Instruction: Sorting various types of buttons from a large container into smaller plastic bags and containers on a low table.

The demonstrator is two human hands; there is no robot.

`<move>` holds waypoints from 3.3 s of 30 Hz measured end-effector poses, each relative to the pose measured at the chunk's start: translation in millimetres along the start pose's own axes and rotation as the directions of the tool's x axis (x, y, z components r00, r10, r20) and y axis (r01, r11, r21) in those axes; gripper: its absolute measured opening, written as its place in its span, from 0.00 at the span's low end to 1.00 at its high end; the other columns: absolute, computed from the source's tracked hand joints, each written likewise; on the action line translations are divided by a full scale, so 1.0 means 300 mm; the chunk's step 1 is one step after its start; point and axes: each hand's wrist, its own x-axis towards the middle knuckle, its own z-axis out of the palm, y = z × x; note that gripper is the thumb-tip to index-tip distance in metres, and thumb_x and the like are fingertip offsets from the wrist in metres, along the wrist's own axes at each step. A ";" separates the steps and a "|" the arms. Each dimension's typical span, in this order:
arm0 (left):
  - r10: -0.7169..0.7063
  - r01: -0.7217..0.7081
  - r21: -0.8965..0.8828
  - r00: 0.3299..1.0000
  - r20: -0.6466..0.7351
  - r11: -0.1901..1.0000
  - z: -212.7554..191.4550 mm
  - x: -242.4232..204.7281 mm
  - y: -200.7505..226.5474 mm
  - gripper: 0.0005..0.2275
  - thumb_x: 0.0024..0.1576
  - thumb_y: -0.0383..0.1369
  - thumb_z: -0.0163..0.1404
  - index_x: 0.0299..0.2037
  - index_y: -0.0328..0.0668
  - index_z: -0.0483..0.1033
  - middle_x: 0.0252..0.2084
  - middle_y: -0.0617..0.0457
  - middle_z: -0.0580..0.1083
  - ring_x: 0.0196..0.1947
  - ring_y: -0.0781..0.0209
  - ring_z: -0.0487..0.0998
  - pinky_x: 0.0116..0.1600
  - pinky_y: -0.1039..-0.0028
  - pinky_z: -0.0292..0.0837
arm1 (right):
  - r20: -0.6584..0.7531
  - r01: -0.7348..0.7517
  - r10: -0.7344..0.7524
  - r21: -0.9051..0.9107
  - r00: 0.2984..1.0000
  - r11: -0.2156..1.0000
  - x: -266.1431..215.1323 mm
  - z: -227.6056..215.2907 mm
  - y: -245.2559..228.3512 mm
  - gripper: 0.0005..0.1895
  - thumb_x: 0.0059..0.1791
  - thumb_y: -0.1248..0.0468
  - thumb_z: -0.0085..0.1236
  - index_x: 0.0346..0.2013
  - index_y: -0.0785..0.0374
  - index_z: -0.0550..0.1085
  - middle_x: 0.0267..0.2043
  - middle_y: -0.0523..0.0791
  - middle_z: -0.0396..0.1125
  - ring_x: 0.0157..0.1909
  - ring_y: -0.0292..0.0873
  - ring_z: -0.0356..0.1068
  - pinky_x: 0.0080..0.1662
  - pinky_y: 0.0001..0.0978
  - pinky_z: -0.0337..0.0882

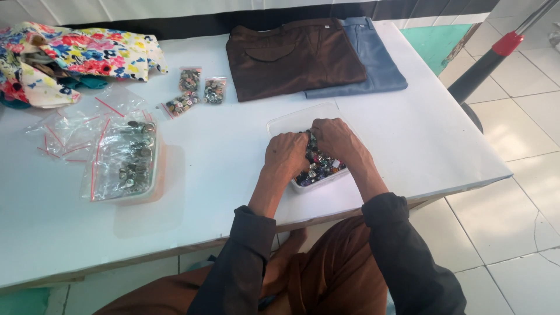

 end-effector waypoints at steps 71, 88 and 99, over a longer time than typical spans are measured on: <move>0.170 -0.245 -0.325 0.955 -0.241 0.913 -0.011 -0.075 -0.021 0.25 0.61 0.20 0.39 0.69 0.47 0.58 0.66 0.40 0.63 0.62 0.36 0.71 0.61 0.54 0.76 | 0.438 0.306 -0.431 0.327 0.789 0.894 -0.149 -0.237 -0.045 0.29 0.46 0.78 0.38 0.56 0.56 0.77 0.59 0.53 0.69 0.58 0.59 0.72 0.55 0.52 0.73; 0.128 -0.231 -0.429 0.958 -0.256 0.873 0.003 -0.060 -0.015 0.30 0.56 0.14 0.40 0.70 0.51 0.60 0.72 0.42 0.57 0.60 0.30 0.72 0.61 0.45 0.75 | 0.515 0.395 -0.396 0.118 0.761 0.911 -0.085 -0.153 -0.009 0.14 0.52 0.57 0.53 0.51 0.51 0.77 0.51 0.44 0.68 0.42 0.57 0.77 0.43 0.49 0.77; 0.137 -0.209 -0.424 0.971 -0.194 0.881 0.015 -0.046 -0.037 0.27 0.59 0.16 0.38 0.69 0.47 0.60 0.69 0.41 0.61 0.58 0.31 0.74 0.57 0.47 0.78 | 0.493 0.297 -0.268 0.021 0.827 0.955 -0.087 -0.154 -0.033 0.10 0.51 0.70 0.49 0.44 0.65 0.76 0.38 0.49 0.70 0.36 0.53 0.79 0.36 0.40 0.78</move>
